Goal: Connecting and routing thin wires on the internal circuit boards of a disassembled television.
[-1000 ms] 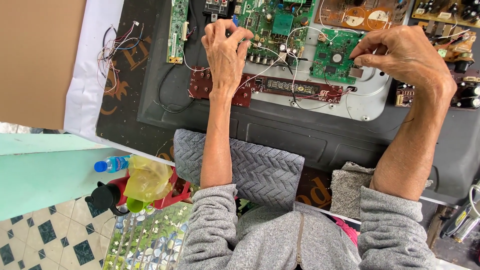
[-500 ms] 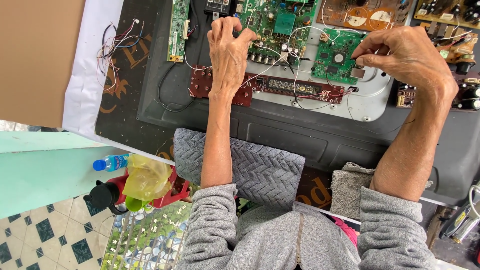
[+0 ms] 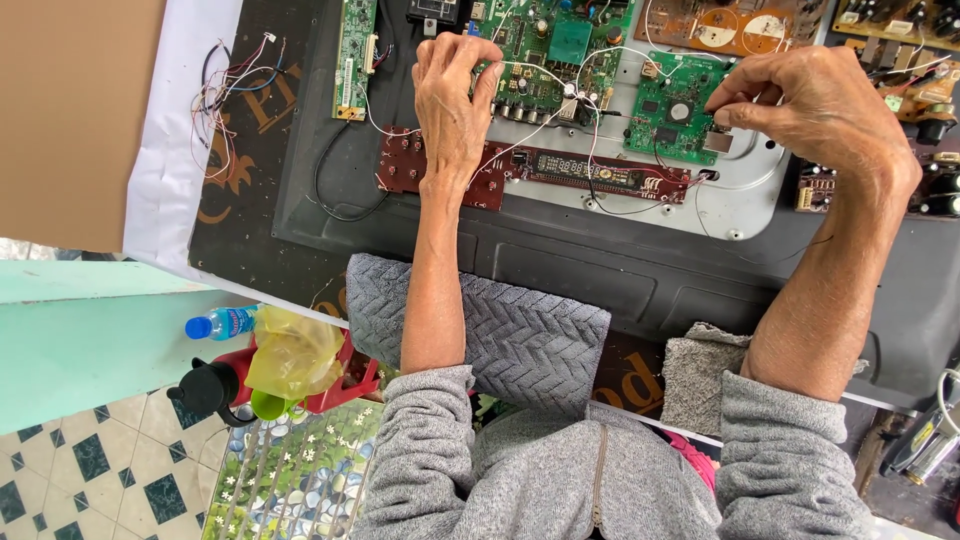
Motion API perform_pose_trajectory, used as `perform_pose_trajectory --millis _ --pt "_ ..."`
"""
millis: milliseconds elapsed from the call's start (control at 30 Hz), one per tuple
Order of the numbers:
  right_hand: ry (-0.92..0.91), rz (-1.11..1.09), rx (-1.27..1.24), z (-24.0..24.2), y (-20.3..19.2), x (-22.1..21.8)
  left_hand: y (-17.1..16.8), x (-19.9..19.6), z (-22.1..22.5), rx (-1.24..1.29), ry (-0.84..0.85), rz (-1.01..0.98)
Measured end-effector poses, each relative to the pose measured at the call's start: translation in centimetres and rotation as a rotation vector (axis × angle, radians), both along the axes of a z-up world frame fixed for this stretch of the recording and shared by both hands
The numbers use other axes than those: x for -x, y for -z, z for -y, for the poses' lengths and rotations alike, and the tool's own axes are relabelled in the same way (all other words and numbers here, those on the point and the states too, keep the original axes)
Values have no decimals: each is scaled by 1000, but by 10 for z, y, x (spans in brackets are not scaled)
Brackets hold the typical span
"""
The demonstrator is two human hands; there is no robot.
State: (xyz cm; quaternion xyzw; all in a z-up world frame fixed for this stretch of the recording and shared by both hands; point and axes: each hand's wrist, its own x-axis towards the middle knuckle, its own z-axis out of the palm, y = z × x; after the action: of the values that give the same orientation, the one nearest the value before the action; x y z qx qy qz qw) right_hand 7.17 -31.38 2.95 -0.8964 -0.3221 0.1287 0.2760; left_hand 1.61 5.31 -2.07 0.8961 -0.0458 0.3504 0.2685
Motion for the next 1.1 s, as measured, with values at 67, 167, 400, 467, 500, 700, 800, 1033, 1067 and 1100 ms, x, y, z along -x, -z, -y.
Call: perform_pose_trajectory --millis 67,167,400,467,500,700,800,1033,1067,1100 --pt "10 -8 10 -2 -3 2 -1 1 2 11 3 -2" --pt "12 -2 12 -1 -2 1 0 0 3 10 7 4" --pt "-10 -17 1 3 4 -3 1 -1 4 16 -4 13" --pt "2 -31 -1 -3 -6 3 2 -1 5 22 6 13" --pt "12 -43 -4 -6 -11 5 2 -1 5 28 14 14" --pt "-27 -12 3 5 7 -4 7 -3 7 48 15 38" --pt "39 -36 29 -5 -10 4 3 -1 10 47 -11 25" --pt "29 -23 26 -7 -14 6 7 -4 11 -17 -13 51" --pt "34 -25 28 -7 -14 6 7 -4 12 -14 -19 52" --pt "40 -28 30 -7 -15 6 7 -3 13 -11 -25 53"
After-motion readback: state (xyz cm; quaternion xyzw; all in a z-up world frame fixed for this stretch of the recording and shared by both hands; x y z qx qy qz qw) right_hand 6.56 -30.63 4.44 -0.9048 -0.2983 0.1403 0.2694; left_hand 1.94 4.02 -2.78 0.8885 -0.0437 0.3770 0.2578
